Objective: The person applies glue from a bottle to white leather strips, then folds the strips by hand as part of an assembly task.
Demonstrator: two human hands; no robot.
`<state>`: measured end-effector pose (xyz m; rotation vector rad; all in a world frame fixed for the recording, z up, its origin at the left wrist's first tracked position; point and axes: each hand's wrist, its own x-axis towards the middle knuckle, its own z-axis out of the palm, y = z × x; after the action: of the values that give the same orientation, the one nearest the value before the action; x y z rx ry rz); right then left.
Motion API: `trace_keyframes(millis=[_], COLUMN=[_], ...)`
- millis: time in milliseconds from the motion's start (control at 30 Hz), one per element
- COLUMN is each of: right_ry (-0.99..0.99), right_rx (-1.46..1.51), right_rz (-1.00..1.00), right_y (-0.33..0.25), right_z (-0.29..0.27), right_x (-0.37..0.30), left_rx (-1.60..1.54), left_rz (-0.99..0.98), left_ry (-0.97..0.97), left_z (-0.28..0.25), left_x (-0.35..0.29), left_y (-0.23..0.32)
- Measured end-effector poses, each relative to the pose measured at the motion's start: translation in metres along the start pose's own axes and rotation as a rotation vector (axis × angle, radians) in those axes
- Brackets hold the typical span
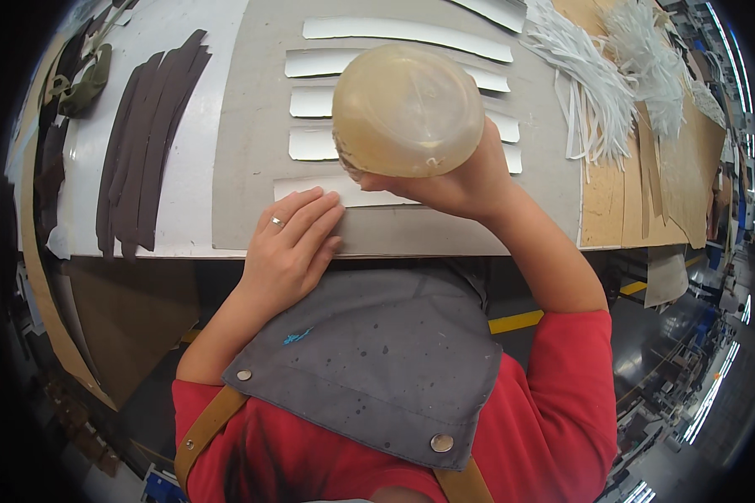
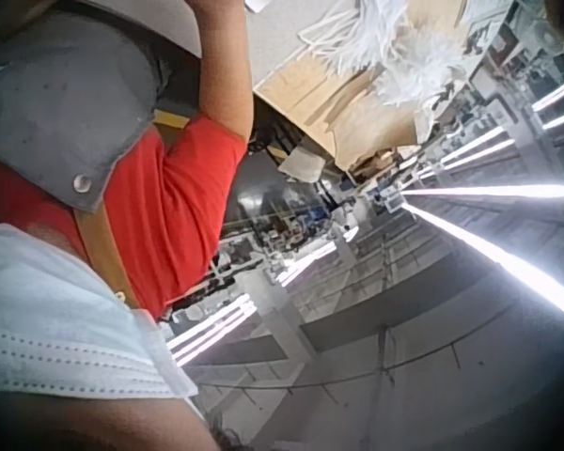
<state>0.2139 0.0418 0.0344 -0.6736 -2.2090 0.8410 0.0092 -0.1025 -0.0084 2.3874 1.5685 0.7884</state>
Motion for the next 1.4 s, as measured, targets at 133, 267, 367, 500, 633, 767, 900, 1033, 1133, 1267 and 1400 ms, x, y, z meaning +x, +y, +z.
trace_keyframes(millis=[133, 267, 367, 500, 633, 767, 900, 1033, 1133, 1267, 1400], right_ry=[0.01, 0.115, 0.161, 0.28, 0.352, 0.553, 0.865, 0.606, 0.639, 0.303, 0.303], right_rx=[-0.056, -0.115, -0.12, -0.044, -0.073, 0.184, 0.389, 0.473, -0.393, -1.063, -0.919], right_rz=[0.057, 0.028, 0.101, 0.267, 0.263, 0.306, 0.542, 0.859, 0.975, 1.217, 0.416], right_y=[0.001, 0.007, 0.01, 0.014, 0.019, 0.027, 0.041, 0.046, 0.054, 0.053, 0.029], right_z=[-0.022, -0.042, -0.057, -0.073, -0.084, -0.101, -0.165, -0.257, -0.242, -0.223, -0.167], right_x=[-0.016, -0.034, -0.05, -0.071, -0.087, -0.1, -0.116, -0.16, -0.176, -0.188, -0.134], left_rx=[0.008, 0.019, 0.029, 0.039, 0.057, 0.11, 0.111, 0.101, 0.092, 0.086, 0.062], left_rz=[0.014, 0.01, 0.011, 0.008, 0.027, 0.047, 0.059, 0.084, 0.075, 0.093, 0.105], left_ry=[-0.01, -0.011, -0.03, -0.055, -0.086, -0.124, -0.145, -0.154, -0.164, -0.155, -0.106], left_z=[-0.001, -0.002, -0.004, -0.005, -0.006, -0.007, -0.007, -0.008, -0.008, -0.006, -0.002], left_x=[0.001, 0.002, 0.003, 0.003, 0.002, 0.005, 0.009, 0.012, 0.012, 0.018, 0.026], left_y=[0.0, 0.0, 0.001, 0.002, 0.003, 0.003, 0.001, 0.0, -0.001, 0.0, 0.007])
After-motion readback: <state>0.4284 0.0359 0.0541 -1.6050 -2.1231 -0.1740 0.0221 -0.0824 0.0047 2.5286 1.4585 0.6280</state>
